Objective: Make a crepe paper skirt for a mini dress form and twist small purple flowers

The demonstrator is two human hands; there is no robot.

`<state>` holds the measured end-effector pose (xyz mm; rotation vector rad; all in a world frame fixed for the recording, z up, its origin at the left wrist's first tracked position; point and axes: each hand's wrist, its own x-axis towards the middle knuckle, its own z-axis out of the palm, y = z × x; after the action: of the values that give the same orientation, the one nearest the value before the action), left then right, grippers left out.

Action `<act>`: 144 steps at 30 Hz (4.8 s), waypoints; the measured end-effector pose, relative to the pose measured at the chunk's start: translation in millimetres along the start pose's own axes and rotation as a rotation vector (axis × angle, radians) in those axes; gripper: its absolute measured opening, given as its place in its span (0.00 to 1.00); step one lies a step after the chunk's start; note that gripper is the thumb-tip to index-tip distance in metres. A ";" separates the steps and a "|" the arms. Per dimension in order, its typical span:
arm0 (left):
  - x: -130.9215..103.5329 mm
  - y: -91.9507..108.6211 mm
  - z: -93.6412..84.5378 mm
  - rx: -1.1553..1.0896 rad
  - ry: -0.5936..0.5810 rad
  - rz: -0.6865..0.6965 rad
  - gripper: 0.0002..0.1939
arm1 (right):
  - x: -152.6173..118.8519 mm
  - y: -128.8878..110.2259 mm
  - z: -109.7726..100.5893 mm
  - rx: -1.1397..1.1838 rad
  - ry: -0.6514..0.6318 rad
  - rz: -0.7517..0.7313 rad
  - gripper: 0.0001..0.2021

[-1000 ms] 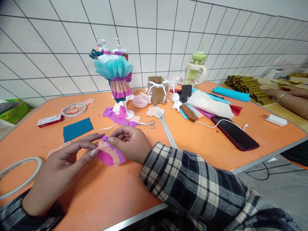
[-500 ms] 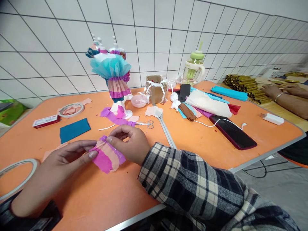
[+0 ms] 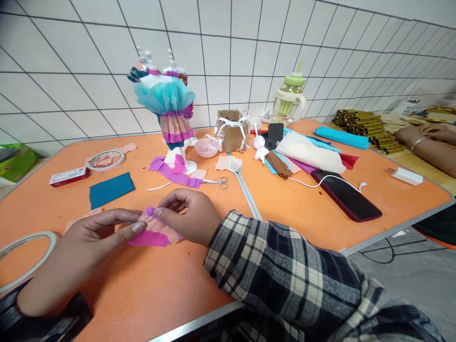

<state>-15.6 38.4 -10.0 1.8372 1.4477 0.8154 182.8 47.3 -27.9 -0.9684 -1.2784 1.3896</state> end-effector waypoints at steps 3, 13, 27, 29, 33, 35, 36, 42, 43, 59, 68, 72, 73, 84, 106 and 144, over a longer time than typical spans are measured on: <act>0.8 -2.8 -1.6 0.035 -0.008 -0.008 0.15 | -0.2 -0.1 -0.4 -0.001 -0.003 0.027 0.07; -7.1 13.9 -1.3 0.109 0.046 0.104 0.16 | -8.3 0.5 4.2 0.003 -0.098 0.082 0.11; -4.8 8.9 -1.5 0.117 0.138 -0.016 0.20 | -11.2 -2.5 5.3 -0.225 -0.114 -0.072 0.03; -5.0 9.5 -0.3 0.145 0.142 -0.028 0.20 | -10.3 -2.4 4.0 -0.241 -0.126 -0.126 0.03; -7.7 8.8 1.2 0.222 0.180 -0.011 0.19 | -8.8 -1.8 1.6 -0.271 -0.106 -0.237 0.03; -9.4 7.9 2.0 0.247 0.210 0.014 0.18 | -8.9 -0.5 1.6 -0.257 -0.090 -0.241 0.02; -9.9 7.3 2.4 0.250 0.216 0.026 0.18 | -9.2 0.5 1.8 -0.242 -0.077 -0.225 0.03; -9.7 3.3 4.7 0.221 0.188 0.092 0.16 | -10.7 5.5 3.5 -0.199 -0.064 -0.131 0.08; -9.6 3.2 5.1 0.217 0.182 0.102 0.15 | -10.9 5.4 3.6 -0.202 -0.067 -0.131 0.08; -6.3 7.7 7.9 -0.144 0.077 0.015 0.11 | -12.2 3.3 6.0 -0.193 -0.055 -0.118 0.03; -9.8 8.1 7.6 -0.127 0.087 0.093 0.10 | -14.0 2.9 6.6 -0.186 -0.057 -0.087 0.03; -9.5 7.3 6.9 -0.093 0.021 0.095 0.13 | -12.8 3.6 6.2 -0.207 -0.011 -0.073 0.04; -9.2 7.0 7.1 -0.063 0.020 0.092 0.14 | -12.3 4.0 6.1 -0.209 -0.002 -0.067 0.04; -4.7 1.9 5.2 0.016 0.063 0.030 0.12 | -11.0 -2.5 -3.1 -0.251 -0.157 -0.025 0.10; -3.9 1.9 9.2 -0.007 0.008 0.026 0.15 | -6.1 3.3 -5.1 -0.419 -0.058 -0.299 0.03; -16.1 1.9 2.4 0.456 0.427 0.568 0.07 | -12.5 -0.9 8.7 -0.071 0.263 -0.113 0.09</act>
<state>-15.7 22.1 -11.2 2.6088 1.4586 1.2944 177.0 33.2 -26.7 -1.0714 -1.1712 1.0969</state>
